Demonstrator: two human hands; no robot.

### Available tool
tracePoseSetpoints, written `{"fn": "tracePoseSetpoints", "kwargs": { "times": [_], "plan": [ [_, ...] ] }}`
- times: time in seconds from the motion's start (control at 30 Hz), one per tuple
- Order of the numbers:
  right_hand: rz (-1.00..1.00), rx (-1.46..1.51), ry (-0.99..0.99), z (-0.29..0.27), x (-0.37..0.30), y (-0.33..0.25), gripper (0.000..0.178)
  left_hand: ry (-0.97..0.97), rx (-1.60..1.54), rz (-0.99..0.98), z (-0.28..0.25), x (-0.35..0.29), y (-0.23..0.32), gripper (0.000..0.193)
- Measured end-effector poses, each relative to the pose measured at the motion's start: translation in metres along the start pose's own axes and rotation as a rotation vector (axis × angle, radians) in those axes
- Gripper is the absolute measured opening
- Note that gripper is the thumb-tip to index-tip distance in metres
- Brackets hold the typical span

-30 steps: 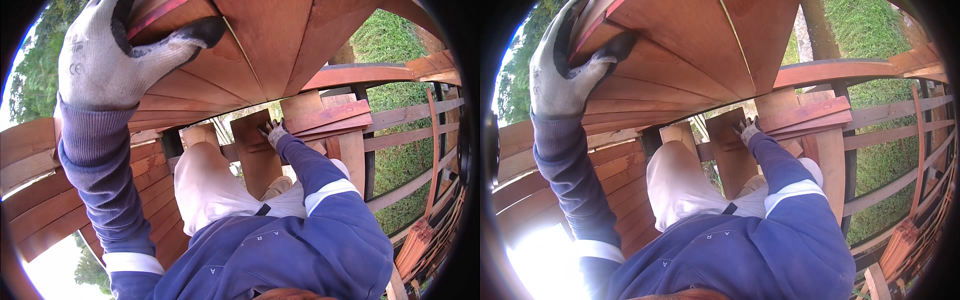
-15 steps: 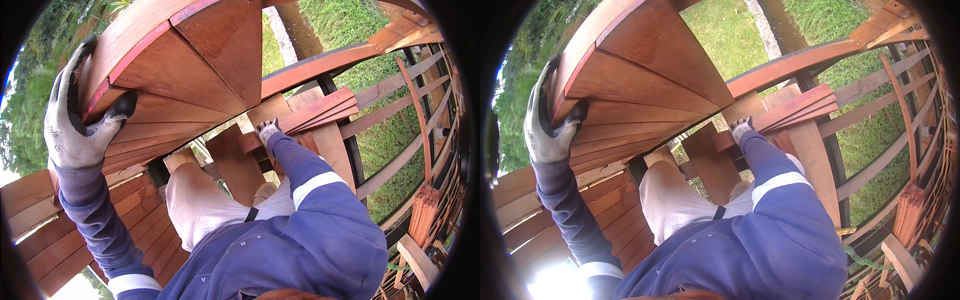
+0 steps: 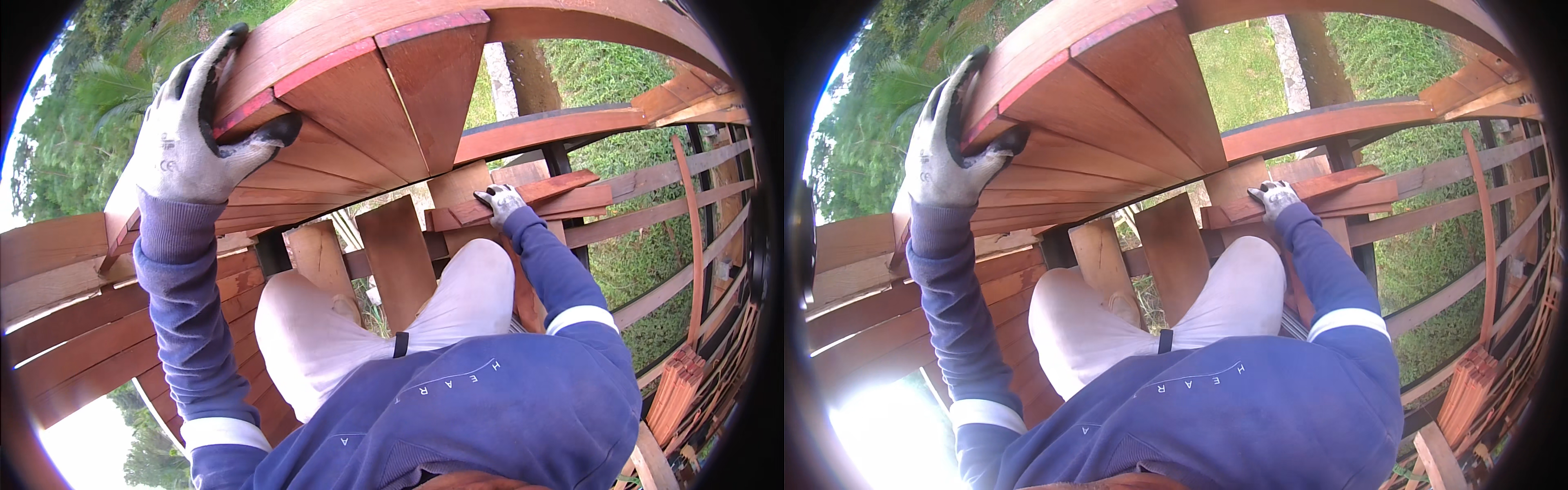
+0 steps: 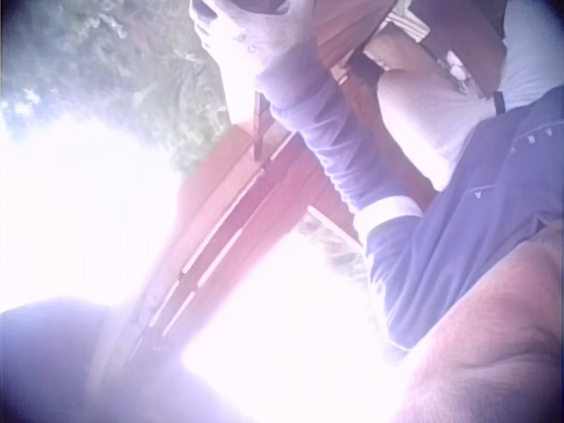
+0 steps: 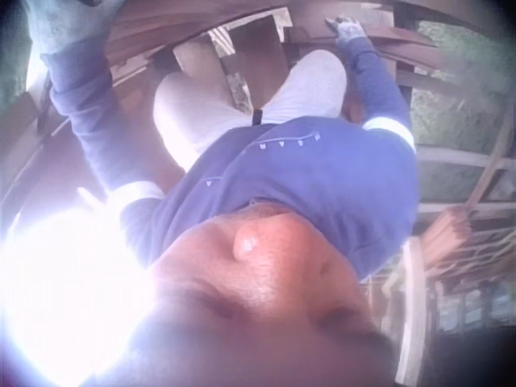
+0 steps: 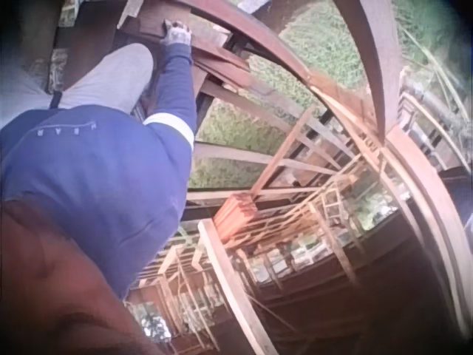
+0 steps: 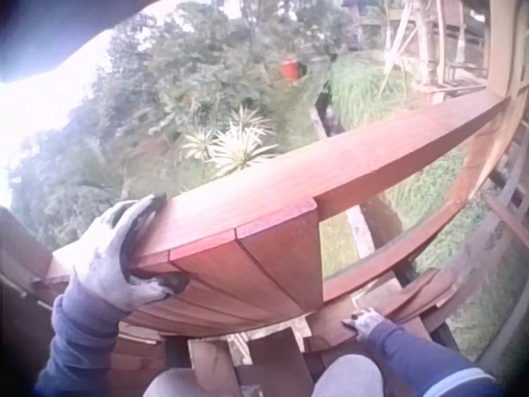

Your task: The person installs curved wooden planks onto a wooden structure using a pneumatic nail gun. They position each plank, drive nails to secure it, and occasionally use a level to check alignment. The person also moves around the structure and handles a cardboard box at the end.

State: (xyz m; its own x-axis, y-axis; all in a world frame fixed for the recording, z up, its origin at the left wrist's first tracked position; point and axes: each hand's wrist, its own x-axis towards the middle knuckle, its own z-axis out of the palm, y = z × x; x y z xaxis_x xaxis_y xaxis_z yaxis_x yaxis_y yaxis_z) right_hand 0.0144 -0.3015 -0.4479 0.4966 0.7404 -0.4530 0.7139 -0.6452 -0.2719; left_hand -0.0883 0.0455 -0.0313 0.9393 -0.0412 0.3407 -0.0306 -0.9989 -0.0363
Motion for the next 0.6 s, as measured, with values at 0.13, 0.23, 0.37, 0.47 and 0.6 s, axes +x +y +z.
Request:
{"fn": "tracePoseSetpoints", "kwargs": {
  "times": [0.13, 0.23, 0.37, 0.47, 0.6],
  "plan": [
    [-0.041, 0.05, 0.241, -0.027, -0.027, -0.003, 0.064, 0.04, -0.006, -0.04, -0.003, -0.004, 0.001, 0.083],
    [-0.038, 0.172, 0.435, -0.061, -0.044, -0.015, 0.069, 0.043, 0.123, -0.045, -0.004, -0.004, 0.001, 0.086],
    [-0.043, 0.289, 0.784, -0.132, -0.089, -0.046, 0.074, -0.051, 0.185, -0.061, -0.014, -0.005, 0.0, 0.091],
    [-0.062, 0.375, 0.998, -0.193, -0.137, -0.07, 0.067, -0.091, 0.27, -0.036, -0.017, -0.001, 0.0, 0.092],
    [0.181, 0.444, 1.242, -0.237, -0.194, -0.088, 0.05, -0.209, 0.243, 0.01, -0.025, 0.002, -0.001, 0.093]
  ]
}}
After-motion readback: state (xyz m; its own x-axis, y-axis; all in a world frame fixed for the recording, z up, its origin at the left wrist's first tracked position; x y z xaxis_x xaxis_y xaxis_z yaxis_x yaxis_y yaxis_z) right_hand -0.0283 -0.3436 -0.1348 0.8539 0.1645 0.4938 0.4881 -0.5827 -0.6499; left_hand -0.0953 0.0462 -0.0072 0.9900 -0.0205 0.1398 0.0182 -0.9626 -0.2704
